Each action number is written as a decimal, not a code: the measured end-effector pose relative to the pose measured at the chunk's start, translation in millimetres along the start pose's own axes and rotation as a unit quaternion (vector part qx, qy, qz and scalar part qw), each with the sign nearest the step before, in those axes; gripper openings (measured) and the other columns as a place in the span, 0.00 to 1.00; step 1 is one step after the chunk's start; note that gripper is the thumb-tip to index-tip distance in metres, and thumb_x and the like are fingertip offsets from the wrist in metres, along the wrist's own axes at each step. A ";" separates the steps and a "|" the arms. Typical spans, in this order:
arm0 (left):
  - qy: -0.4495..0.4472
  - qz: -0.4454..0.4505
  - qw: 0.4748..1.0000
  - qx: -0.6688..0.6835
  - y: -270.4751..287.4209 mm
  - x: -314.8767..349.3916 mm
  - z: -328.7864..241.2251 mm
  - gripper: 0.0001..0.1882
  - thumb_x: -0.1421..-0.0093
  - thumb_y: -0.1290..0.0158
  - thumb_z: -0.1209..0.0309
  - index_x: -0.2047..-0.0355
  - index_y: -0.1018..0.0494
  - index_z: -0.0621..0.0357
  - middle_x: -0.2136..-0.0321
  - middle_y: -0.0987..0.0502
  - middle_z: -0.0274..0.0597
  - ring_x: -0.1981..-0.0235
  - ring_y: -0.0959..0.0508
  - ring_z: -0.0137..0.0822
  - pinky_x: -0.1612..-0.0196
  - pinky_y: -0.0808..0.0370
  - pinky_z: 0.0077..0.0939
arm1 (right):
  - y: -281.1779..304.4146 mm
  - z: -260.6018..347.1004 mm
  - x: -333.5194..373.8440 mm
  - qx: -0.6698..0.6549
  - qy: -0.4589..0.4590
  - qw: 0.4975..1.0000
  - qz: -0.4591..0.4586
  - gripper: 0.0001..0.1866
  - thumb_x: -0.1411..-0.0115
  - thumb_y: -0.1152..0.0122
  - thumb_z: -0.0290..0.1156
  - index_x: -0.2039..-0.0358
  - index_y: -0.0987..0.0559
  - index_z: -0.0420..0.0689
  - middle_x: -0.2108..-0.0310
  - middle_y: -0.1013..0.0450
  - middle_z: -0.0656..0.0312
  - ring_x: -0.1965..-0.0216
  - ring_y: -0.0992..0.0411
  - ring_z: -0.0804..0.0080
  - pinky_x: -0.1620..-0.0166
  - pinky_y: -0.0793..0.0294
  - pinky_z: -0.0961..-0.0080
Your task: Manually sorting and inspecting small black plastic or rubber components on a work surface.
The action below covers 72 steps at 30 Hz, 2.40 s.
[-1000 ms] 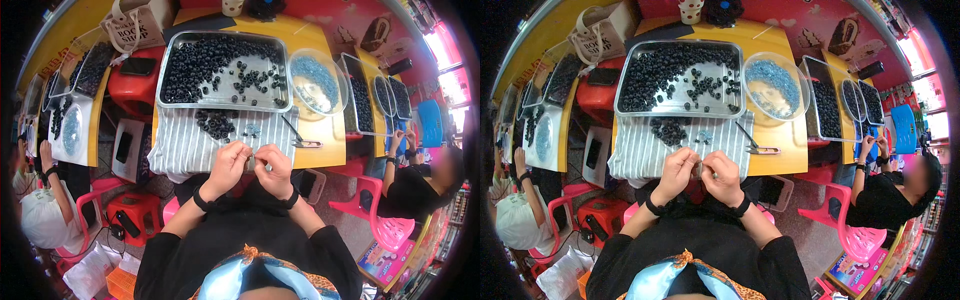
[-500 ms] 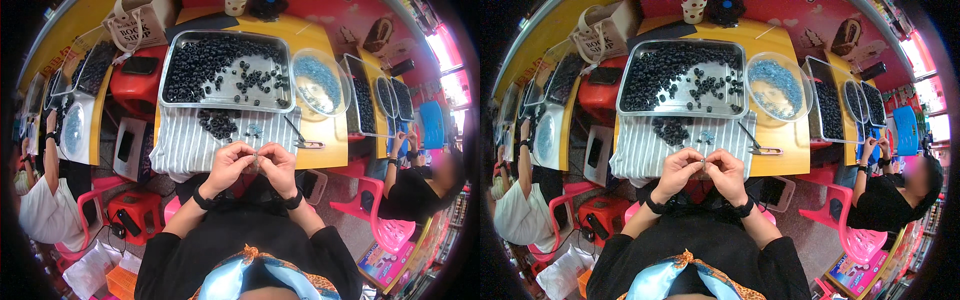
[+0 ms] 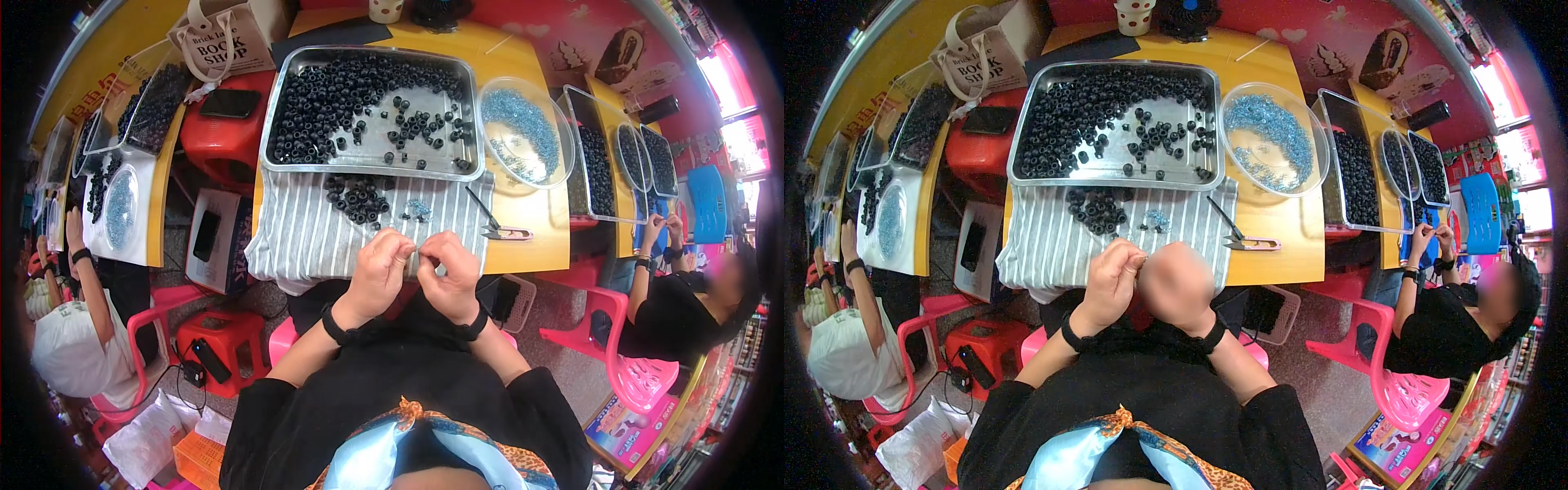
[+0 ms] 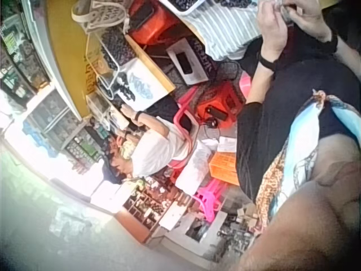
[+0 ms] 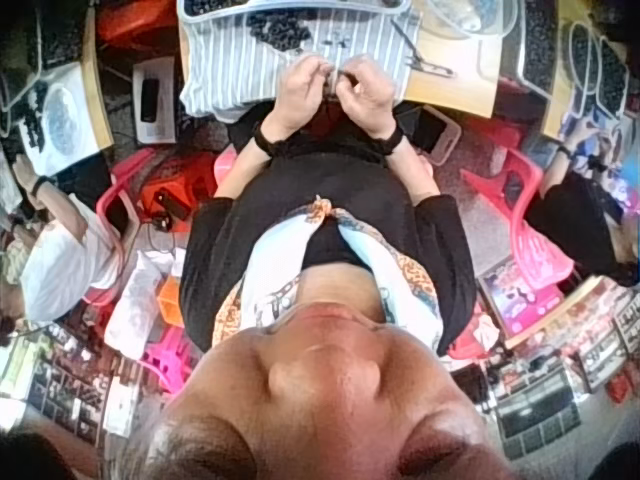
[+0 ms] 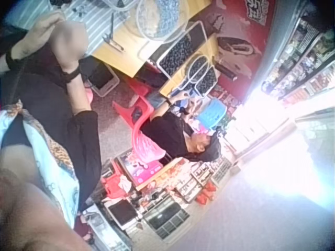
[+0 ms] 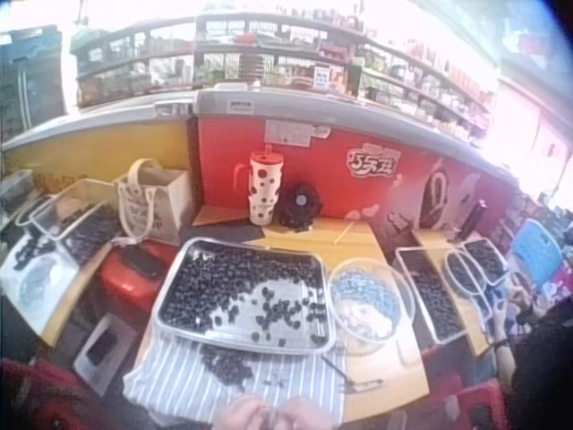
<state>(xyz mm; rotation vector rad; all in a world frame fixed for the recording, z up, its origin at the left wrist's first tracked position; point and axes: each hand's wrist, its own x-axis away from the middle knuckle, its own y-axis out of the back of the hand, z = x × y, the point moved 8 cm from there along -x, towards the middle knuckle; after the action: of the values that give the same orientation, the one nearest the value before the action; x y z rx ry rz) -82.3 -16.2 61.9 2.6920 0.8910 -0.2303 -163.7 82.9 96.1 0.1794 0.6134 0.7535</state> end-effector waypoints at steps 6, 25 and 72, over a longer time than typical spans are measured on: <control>0.172 0.050 0.967 0.179 -7.3 6.1 26.5 0.12 0.33 0.52 0.70 0.73 0.30 0.63 0.81 0.29 0.38 0.82 0.28 0.30 0.79 0.33 0.23 | -2.6 22.0 -2.8 0.091 0.115 0.989 0.022 0.11 0.59 0.42 0.11 0.72 0.26 0.36 0.74 0.28 0.54 0.75 0.27 0.59 0.73 0.28 0.71; 0.160 0.037 0.946 0.281 -3.2 5.0 23.9 0.03 0.38 0.48 0.79 0.64 0.26 0.63 0.73 0.26 0.34 0.75 0.25 0.22 0.75 0.29 0.16 | -5.4 -31.9 7.8 -0.180 -0.170 0.969 -0.019 0.05 0.51 0.46 0.13 0.74 0.26 0.37 0.76 0.30 0.64 0.78 0.34 0.83 0.74 0.34 0.85; 0.145 0.002 0.969 0.201 37.1 -13.3 14.2 0.10 0.45 0.44 0.85 0.63 0.29 0.67 0.68 0.23 0.39 0.71 0.22 0.25 0.71 0.25 0.16 | 1.3 -31.3 8.1 -0.320 -0.256 0.912 0.020 0.06 0.44 0.40 0.15 0.66 0.22 0.36 0.68 0.29 0.67 0.71 0.31 0.84 0.67 0.32 0.86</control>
<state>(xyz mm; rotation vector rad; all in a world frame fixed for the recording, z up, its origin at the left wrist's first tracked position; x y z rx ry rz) -71.3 -56.5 60.1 3.1617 1.0132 -0.0136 -178.0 87.5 67.5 -0.2157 -0.1545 0.8686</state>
